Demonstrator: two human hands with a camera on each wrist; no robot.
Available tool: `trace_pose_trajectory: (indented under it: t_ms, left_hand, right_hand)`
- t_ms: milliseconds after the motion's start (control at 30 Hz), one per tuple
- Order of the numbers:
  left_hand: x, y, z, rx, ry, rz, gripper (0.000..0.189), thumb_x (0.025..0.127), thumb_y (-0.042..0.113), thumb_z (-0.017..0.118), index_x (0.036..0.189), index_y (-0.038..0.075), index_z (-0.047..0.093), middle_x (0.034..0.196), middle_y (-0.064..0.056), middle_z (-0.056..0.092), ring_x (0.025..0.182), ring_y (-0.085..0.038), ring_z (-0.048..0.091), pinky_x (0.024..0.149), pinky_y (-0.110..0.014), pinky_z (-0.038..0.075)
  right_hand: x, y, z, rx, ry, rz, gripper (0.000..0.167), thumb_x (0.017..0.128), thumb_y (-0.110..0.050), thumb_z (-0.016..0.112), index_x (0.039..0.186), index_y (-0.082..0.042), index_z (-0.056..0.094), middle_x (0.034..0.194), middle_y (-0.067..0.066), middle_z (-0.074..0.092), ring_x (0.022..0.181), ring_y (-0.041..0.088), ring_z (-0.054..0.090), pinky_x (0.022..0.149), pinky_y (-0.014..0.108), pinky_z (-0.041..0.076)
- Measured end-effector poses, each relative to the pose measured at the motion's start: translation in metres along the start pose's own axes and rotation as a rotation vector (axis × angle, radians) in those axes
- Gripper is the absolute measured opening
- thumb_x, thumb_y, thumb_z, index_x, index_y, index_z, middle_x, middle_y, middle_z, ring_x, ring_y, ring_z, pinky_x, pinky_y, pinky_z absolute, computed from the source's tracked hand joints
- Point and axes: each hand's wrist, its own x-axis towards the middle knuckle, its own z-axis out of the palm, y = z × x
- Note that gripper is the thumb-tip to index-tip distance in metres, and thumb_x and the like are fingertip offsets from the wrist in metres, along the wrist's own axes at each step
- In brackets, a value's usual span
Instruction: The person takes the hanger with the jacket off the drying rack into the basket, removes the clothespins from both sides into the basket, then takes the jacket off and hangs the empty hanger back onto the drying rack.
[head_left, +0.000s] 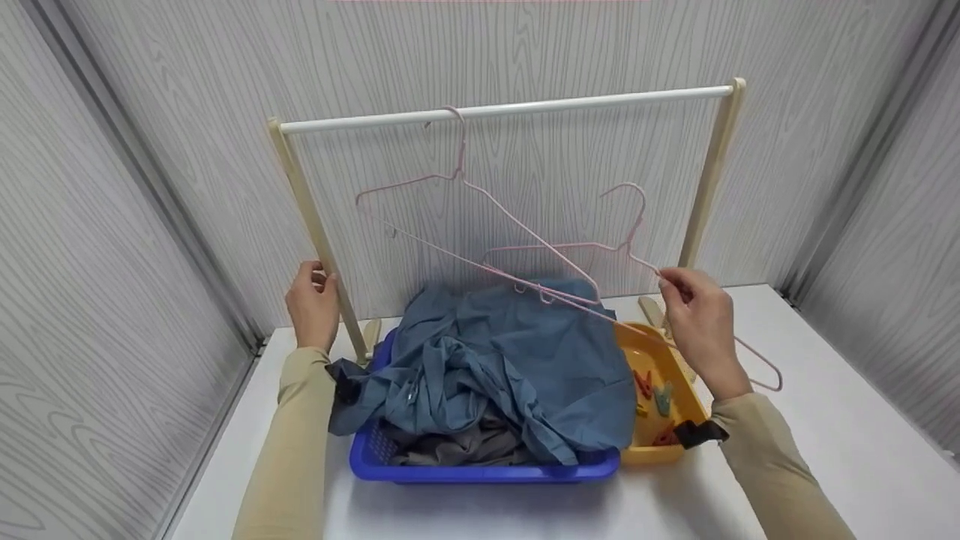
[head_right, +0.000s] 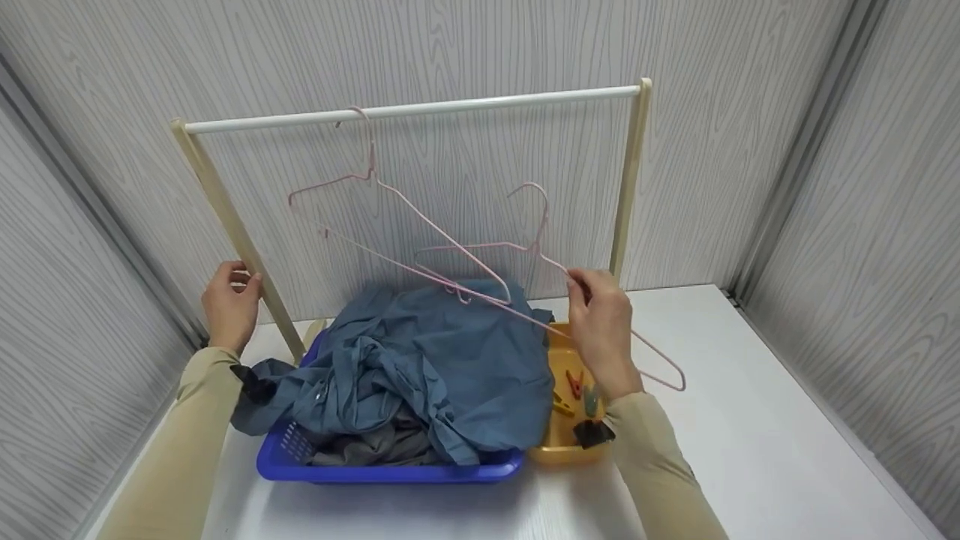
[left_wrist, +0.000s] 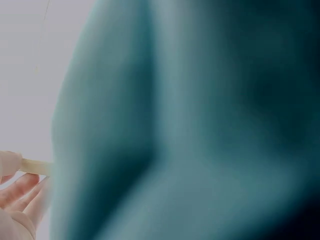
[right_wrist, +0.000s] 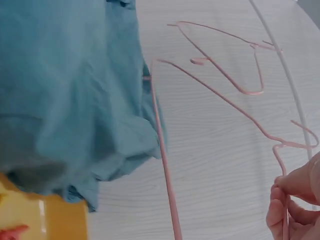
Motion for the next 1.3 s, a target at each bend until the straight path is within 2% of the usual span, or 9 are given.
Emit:
trace_pose_trajectory:
  t_ms: [167, 300, 400, 633, 800, 1067, 1300]
  left_hand:
    - [0.0, -0.001, 0.0, -0.005, -0.008, 0.001, 0.021, 0.099, 0.01, 0.058, 0.119, 0.002, 0.059, 0.101, -0.015, 0.06, 0.09, -0.027, 0.058, 0.077, -0.038, 0.046]
    - [0.0, -0.001, 0.0, 0.003, 0.0, 0.032, 0.021, 0.099, 0.008, 0.059, 0.118, 0.0, 0.059, 0.1, -0.017, 0.061, 0.089, -0.028, 0.058, 0.076, -0.04, 0.046]
    - [0.0, 0.0, 0.0, 0.007, -0.007, 0.053, 0.021, 0.098, 0.007, 0.059, 0.118, 0.0, 0.059, 0.098, -0.017, 0.061, 0.088, -0.029, 0.057, 0.075, -0.04, 0.045]
    - [0.0, -0.003, -0.001, 0.016, -0.025, 0.038, 0.02, 0.098, 0.007, 0.058, 0.118, 0.001, 0.059, 0.097, -0.016, 0.06, 0.087, -0.028, 0.057, 0.074, -0.04, 0.046]
    - [0.0, -0.003, -0.002, 0.021, -0.039, 0.037, 0.022, 0.098, 0.006, 0.058, 0.12, 0.0, 0.058, 0.098, -0.018, 0.061, 0.087, -0.03, 0.057, 0.074, -0.042, 0.047]
    - [-0.001, -0.003, -0.002, 0.019, -0.048, 0.042, 0.022, 0.098, 0.004, 0.058, 0.12, -0.001, 0.058, 0.098, -0.019, 0.062, 0.087, -0.031, 0.058, 0.076, -0.043, 0.047]
    - [0.0, -0.004, -0.002, 0.039, -0.045, 0.055, 0.024, 0.097, 0.002, 0.058, 0.12, -0.002, 0.057, 0.097, -0.02, 0.062, 0.088, -0.033, 0.059, 0.076, -0.044, 0.047]
  right_hand:
    - [0.034, -0.012, -0.011, -0.041, 0.038, -0.041, 0.019, 0.099, -0.008, 0.058, 0.111, 0.002, 0.069, 0.096, 0.013, 0.066, 0.082, 0.019, 0.056, 0.072, 0.019, 0.039]
    - [0.065, -0.02, -0.018, -0.053, 0.043, -0.052, 0.022, 0.1, -0.01, 0.056, 0.114, 0.001, 0.069, 0.1, 0.013, 0.064, 0.086, 0.018, 0.056, 0.075, 0.019, 0.039]
    - [0.086, -0.026, -0.021, -0.062, 0.038, -0.052, 0.022, 0.101, -0.01, 0.056, 0.114, 0.002, 0.069, 0.1, 0.014, 0.063, 0.087, 0.018, 0.056, 0.076, 0.02, 0.04]
    - [0.122, -0.035, -0.015, -0.093, -0.029, -0.046, 0.023, 0.101, -0.007, 0.053, 0.115, 0.003, 0.068, 0.104, 0.017, 0.063, 0.094, 0.025, 0.059, 0.081, 0.034, 0.045]
    - [0.131, -0.032, -0.005, -0.082, -0.091, -0.042, 0.023, 0.1, -0.004, 0.052, 0.115, 0.005, 0.067, 0.105, 0.018, 0.063, 0.095, 0.027, 0.059, 0.082, 0.04, 0.046]
    - [0.131, -0.018, 0.01, -0.04, -0.175, -0.028, 0.024, 0.1, -0.001, 0.051, 0.117, 0.004, 0.066, 0.111, 0.02, 0.064, 0.098, 0.029, 0.06, 0.084, 0.043, 0.046]
    - [0.127, -0.015, 0.016, -0.041, -0.198, -0.028, 0.029, 0.098, 0.004, 0.05, 0.124, 0.003, 0.063, 0.113, 0.019, 0.064, 0.102, 0.03, 0.059, 0.088, 0.044, 0.047]
